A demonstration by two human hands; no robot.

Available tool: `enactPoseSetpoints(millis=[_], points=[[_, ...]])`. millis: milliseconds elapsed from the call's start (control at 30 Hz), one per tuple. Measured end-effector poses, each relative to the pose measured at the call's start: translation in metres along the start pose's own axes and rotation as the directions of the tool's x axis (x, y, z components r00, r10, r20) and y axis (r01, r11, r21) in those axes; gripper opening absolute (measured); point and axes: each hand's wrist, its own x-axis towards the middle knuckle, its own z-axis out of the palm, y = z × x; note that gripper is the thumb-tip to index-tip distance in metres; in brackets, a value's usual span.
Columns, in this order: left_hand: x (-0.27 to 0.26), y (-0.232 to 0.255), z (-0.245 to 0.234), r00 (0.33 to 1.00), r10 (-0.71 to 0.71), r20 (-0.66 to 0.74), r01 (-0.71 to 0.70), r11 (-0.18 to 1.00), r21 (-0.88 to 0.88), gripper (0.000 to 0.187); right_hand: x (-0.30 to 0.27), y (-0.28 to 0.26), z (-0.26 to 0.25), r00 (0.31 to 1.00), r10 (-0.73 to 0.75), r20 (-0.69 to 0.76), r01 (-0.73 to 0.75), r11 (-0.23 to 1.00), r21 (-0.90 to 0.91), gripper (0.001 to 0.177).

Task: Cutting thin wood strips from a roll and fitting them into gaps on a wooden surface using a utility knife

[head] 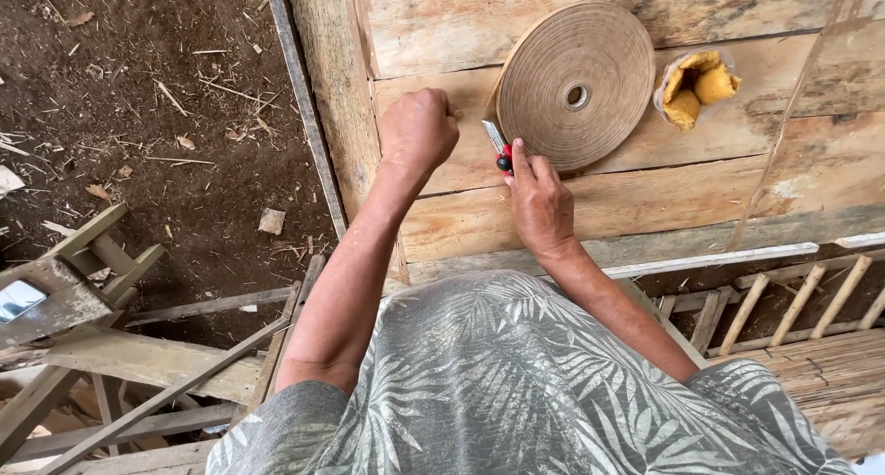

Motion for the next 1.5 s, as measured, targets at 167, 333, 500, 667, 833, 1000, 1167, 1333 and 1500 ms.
enactPoseSetpoints(millis=[167, 333, 500, 667, 833, 1000, 1167, 1333, 1500], points=[[-0.020, 0.000, -0.036, 0.994, -0.002, 0.110, 0.026, 0.976, -0.215, 0.016, 0.004, -0.003, -0.010, 1.000, 0.015, -0.028, -0.014, 0.999, 0.048, 0.061], [-0.059, 0.031, -0.072, 0.968, 0.123, 0.219, 0.053, 0.751, -0.658, 0.030, 0.020, 0.002, -0.047, 0.982, 0.099, -0.161, -0.056, 0.965, 0.256, 0.044], [-0.091, 0.066, -0.060, 0.893, 0.418, 0.168, -0.112, 0.568, -0.815, 0.026, 0.018, 0.020, -0.049, 0.761, 0.206, 0.615, -0.531, -0.347, 0.773, 0.029], [-0.101, 0.095, -0.055, 0.843, 0.508, 0.178, -0.247, 0.659, -0.711, 0.020, 0.001, 0.055, -0.086, 0.804, 0.229, 0.549, -0.446, -0.378, 0.811, 0.023], [-0.109, 0.119, -0.044, 0.812, 0.550, 0.197, -0.337, 0.716, -0.612, 0.023, -0.005, 0.080, -0.125, 0.839, 0.290, 0.461, -0.364, -0.332, 0.870, 0.021], [-0.118, 0.143, -0.036, 0.775, 0.588, 0.232, -0.421, 0.754, -0.505, 0.020, -0.002, 0.102, -0.135, 0.891, 0.313, 0.327, -0.322, -0.070, 0.944, 0.020], [-0.115, 0.156, -0.019, 0.781, 0.568, 0.259, -0.411, 0.781, -0.470, 0.020, -0.004, 0.137, -0.142, 0.917, 0.265, 0.299, -0.319, 0.037, 0.947, 0.017], [-0.095, 0.186, 0.003, 0.773, 0.568, 0.283, -0.421, 0.793, -0.441, 0.025, 0.006, 0.173, -0.175, 0.927, 0.225, 0.302, -0.341, 0.163, 0.926, 0.016], [-0.057, 0.219, 0.033, 0.809, 0.553, 0.198, -0.476, 0.815, -0.330, 0.059, 0.045, 0.230, -0.149, 0.961, 0.259, 0.094, -0.234, 0.590, 0.773, 0.010]])
